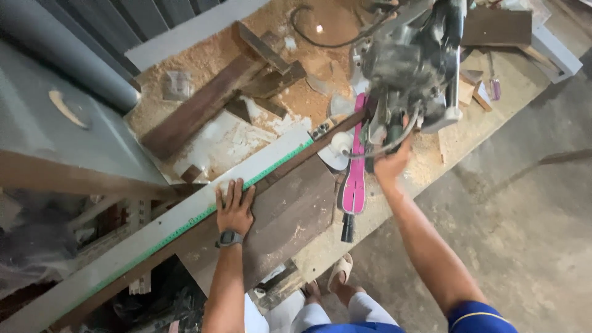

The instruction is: The person carries a wooden stick to a miter saw, measures it with a ruler, and cuts it. They then carry the cut piece to a wooden bed frame and fit it into a corner joint.

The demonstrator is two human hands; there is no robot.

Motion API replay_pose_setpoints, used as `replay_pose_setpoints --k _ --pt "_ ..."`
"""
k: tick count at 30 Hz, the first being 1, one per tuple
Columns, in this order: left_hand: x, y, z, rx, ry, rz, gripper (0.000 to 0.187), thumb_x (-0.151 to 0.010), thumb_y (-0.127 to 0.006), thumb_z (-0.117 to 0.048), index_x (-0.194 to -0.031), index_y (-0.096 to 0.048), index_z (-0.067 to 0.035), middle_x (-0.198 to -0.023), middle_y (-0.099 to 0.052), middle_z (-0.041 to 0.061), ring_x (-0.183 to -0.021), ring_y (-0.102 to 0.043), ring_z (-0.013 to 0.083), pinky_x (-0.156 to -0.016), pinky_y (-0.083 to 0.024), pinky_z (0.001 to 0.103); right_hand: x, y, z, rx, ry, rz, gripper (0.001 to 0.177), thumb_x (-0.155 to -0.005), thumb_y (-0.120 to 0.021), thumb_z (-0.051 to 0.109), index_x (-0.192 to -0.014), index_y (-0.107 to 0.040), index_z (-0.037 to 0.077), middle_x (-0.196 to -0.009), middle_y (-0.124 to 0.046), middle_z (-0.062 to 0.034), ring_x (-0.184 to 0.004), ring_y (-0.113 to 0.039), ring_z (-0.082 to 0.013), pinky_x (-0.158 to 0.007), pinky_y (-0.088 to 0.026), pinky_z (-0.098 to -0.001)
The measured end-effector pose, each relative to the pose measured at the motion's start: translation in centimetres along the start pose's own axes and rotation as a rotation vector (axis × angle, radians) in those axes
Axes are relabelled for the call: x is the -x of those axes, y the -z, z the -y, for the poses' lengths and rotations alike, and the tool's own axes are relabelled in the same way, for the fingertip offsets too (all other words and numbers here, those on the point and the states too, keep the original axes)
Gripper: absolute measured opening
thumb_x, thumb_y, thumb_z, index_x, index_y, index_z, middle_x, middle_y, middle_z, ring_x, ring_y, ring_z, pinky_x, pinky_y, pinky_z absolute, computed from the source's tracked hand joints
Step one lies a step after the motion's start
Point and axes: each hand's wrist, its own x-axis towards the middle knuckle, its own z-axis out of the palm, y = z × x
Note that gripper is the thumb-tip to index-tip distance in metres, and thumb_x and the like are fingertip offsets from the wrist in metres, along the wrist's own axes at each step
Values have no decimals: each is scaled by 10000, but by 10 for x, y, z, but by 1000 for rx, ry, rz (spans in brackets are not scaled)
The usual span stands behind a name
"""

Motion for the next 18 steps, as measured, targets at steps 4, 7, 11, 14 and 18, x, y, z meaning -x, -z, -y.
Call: replay_pose_setpoints --k 4,7,11,14,18 --pt "4 -7 3 4 -3 -13 801 -828 -588 -154 -1570 -418 -402 -1702 -305 28 -1560 -271 273 -1261 -111 609 -31 23 48 96 -133 120 627 -913 -754 109 -1500 -537 144 -1275 -687 -171 -1106 -690 -424 -982 -514 -497" --pt "3 -11 2 2 -2 -36 722 -848 -620 -147 -1522 -498 -374 -1669 -381 31 -1545 -323 273 -1255 -121 605 -65 37 69 23 -259 260 975 -683 -778 -95 -1545 -479 250 -1228 -690 -164 -1128 -688 -419 -1059 -463 -515" --pt "2 -9 1 -21 0 -71 669 -864 -622 -159 -1486 -531 -390 -1635 -439 32 -1521 -377 275 -1257 -155 601 -95 42 95 195 -398 347 972 -660 -759 -80 -1519 -475 275 -1309 -668 -231 -1219 -612 -502 -1064 -435 -584" --pt "-2 -10 0 -22 15 -106 602 -879 -653 -192 -1443 -574 -388 -1610 -480 32 -1499 -420 274 -1252 -189 600 -103 40 92 220 -451 364 982 -631 -767 -70 -1502 -492 292 -1319 -667 -232 -1235 -602 -494 -1062 -433 -580" --pt "0 -12 -3 1 36 -134 588 -917 -654 -197 -1456 -564 -411 -1615 -471 8 -1492 -419 257 -1245 -233 589 -127 43 112 182 -476 429 938 -618 -763 -73 -1452 -514 275 -1290 -673 -187 -1224 -622 -454 -1041 -446 -582"
